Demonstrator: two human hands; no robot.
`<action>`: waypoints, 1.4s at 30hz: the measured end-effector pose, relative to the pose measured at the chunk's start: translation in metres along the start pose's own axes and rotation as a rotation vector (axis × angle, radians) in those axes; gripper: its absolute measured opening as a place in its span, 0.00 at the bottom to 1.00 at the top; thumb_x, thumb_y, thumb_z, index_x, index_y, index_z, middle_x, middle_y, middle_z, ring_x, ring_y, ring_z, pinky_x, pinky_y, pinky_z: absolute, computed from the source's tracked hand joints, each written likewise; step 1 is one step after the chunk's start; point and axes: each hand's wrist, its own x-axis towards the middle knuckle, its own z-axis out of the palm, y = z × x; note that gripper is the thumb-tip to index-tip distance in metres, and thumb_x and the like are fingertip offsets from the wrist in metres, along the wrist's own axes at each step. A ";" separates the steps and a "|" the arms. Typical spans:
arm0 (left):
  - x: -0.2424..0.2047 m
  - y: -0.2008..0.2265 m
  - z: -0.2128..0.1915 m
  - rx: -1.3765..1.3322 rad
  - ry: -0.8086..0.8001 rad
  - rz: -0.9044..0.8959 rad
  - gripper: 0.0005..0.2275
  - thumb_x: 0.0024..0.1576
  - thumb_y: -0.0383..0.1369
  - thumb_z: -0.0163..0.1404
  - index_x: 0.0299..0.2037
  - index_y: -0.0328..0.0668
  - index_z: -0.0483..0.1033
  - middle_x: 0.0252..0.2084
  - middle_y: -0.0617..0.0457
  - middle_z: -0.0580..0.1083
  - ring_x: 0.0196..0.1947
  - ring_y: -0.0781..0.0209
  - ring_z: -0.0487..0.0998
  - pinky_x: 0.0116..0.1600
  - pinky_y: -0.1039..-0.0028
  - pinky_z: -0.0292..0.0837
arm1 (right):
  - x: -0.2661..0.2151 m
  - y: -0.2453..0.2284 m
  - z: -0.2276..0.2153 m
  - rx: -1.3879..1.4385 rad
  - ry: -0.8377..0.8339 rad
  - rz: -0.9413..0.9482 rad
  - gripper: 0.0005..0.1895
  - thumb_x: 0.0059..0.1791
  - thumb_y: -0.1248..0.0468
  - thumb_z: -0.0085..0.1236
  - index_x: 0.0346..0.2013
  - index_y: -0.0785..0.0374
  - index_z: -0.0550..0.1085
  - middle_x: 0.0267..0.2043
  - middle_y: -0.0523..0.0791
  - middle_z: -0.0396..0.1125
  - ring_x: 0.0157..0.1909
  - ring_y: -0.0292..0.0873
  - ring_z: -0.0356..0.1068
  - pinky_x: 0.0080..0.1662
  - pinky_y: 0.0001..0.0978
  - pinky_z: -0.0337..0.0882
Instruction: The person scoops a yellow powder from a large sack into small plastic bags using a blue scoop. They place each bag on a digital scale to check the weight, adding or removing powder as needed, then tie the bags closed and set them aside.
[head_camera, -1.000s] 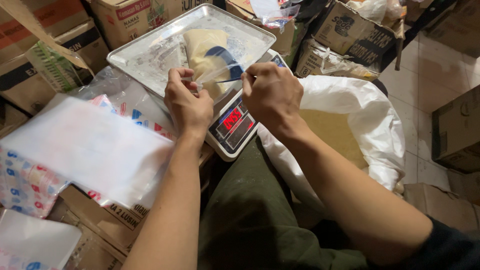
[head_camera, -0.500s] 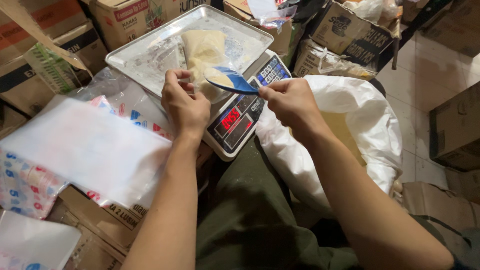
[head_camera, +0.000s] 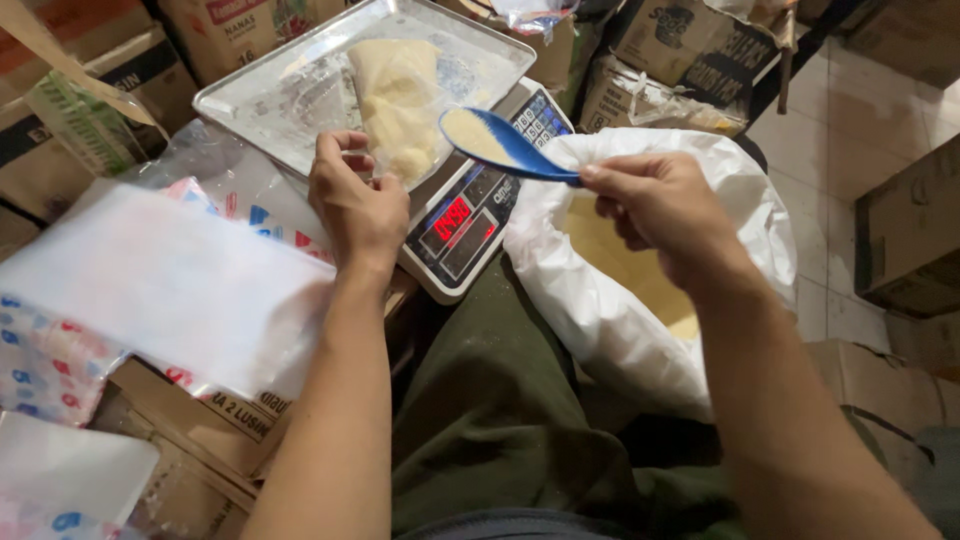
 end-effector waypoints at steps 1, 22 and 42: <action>-0.001 0.001 0.000 0.005 0.004 0.009 0.15 0.49 0.20 0.54 0.47 0.31 0.69 0.41 0.43 0.73 0.41 0.52 0.78 0.43 0.68 0.79 | -0.002 -0.001 -0.005 -0.027 0.012 -0.008 0.09 0.51 0.60 0.60 0.36 0.64 0.81 0.21 0.40 0.65 0.18 0.31 0.55 0.21 0.24 0.52; -0.005 0.018 -0.009 0.167 -0.009 -0.013 0.13 0.52 0.24 0.55 0.47 0.36 0.70 0.44 0.42 0.73 0.47 0.47 0.75 0.53 0.57 0.70 | -0.004 0.000 -0.068 -0.382 -0.045 -0.014 0.13 0.50 0.58 0.61 0.43 0.62 0.83 0.26 0.41 0.70 0.25 0.32 0.63 0.25 0.25 0.62; -0.007 0.015 -0.015 0.131 -0.003 -0.045 0.09 0.53 0.24 0.54 0.43 0.37 0.73 0.41 0.44 0.75 0.44 0.48 0.78 0.50 0.59 0.72 | 0.001 0.027 -0.101 -0.348 -0.135 0.071 0.15 0.49 0.59 0.61 0.43 0.67 0.82 0.24 0.41 0.68 0.24 0.34 0.62 0.26 0.29 0.63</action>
